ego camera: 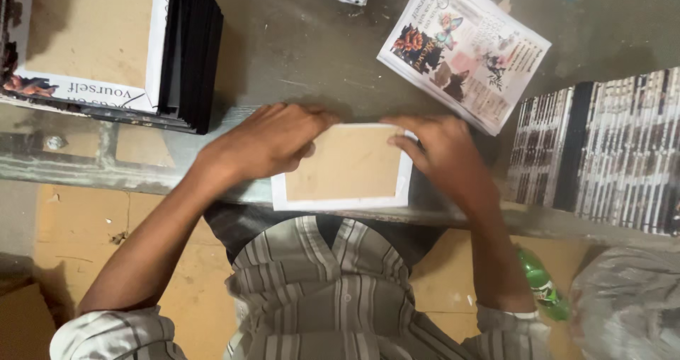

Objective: The person sits on the floor and assembles small cards by placing a printed cover sheet onto a beige backing card. They smooth the edges with their hands to ensure adhesion and then place the finished card onto a growing stack. The process is repeated for multiple units.

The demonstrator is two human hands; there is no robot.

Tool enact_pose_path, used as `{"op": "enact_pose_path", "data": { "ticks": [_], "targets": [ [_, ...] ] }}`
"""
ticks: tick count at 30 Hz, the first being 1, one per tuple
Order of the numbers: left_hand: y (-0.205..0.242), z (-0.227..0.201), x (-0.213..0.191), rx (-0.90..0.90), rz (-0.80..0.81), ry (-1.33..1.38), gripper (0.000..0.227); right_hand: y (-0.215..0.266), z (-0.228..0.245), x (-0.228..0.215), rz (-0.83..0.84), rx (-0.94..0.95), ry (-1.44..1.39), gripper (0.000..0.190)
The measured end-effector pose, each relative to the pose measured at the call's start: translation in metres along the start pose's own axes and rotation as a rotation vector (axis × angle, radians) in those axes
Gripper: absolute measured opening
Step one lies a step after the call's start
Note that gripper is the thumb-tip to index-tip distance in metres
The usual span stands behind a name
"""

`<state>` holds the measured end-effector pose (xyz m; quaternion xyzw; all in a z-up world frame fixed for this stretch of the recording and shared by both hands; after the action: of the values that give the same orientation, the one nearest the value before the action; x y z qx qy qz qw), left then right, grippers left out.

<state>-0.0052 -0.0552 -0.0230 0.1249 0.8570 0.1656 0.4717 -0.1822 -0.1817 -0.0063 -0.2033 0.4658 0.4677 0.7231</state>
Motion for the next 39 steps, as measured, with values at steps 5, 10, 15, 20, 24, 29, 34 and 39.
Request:
{"op": "enact_pose_path", "data": {
  "ticks": [5,10,15,20,24,29,34,39],
  "targets": [
    [0.005,-0.013,0.000,0.083,-0.359,-0.042,0.063,-0.010,0.010,0.003,-0.212,-0.232,0.071,0.028],
    [0.003,-0.007,0.017,0.046,-0.444,-0.078,0.051,-0.014,0.003,0.025,-0.267,-0.350,0.217,0.028],
    [0.011,-0.010,0.032,0.076,-0.557,-0.095,0.056,-0.010,0.000,0.031,-0.249,-0.312,0.269,0.027],
    [0.006,-0.008,0.044,0.075,-0.601,-0.142,0.046,-0.009,0.014,0.034,-0.210,-0.271,0.165,0.041],
    [0.007,-0.008,0.044,0.071,-0.638,-0.075,0.045,-0.013,0.037,0.065,-0.101,-0.394,0.198,0.063],
    [0.009,-0.009,0.041,0.047,-0.659,-0.056,0.039,0.000,0.026,0.079,-0.128,-0.339,0.170,0.052],
    [0.010,-0.011,0.038,0.046,-0.704,-0.044,0.038,0.007,0.019,0.079,-0.145,-0.266,0.062,0.044],
    [0.012,-0.007,0.044,0.036,-0.729,0.003,0.030,0.004,0.020,0.070,-0.114,-0.239,0.329,0.092]
  ]
}}
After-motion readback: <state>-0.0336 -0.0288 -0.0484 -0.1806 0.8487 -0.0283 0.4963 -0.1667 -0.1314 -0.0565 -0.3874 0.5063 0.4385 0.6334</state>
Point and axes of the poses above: each hand's wrist, its own y-axis away from the middle knuckle, its own x-axis out of the palm, z = x × y, the point moved 6 cm from there along -y, towards the middle knuckle, and after that the axes turned 2 degrees about -x, right-handed, at the moved point
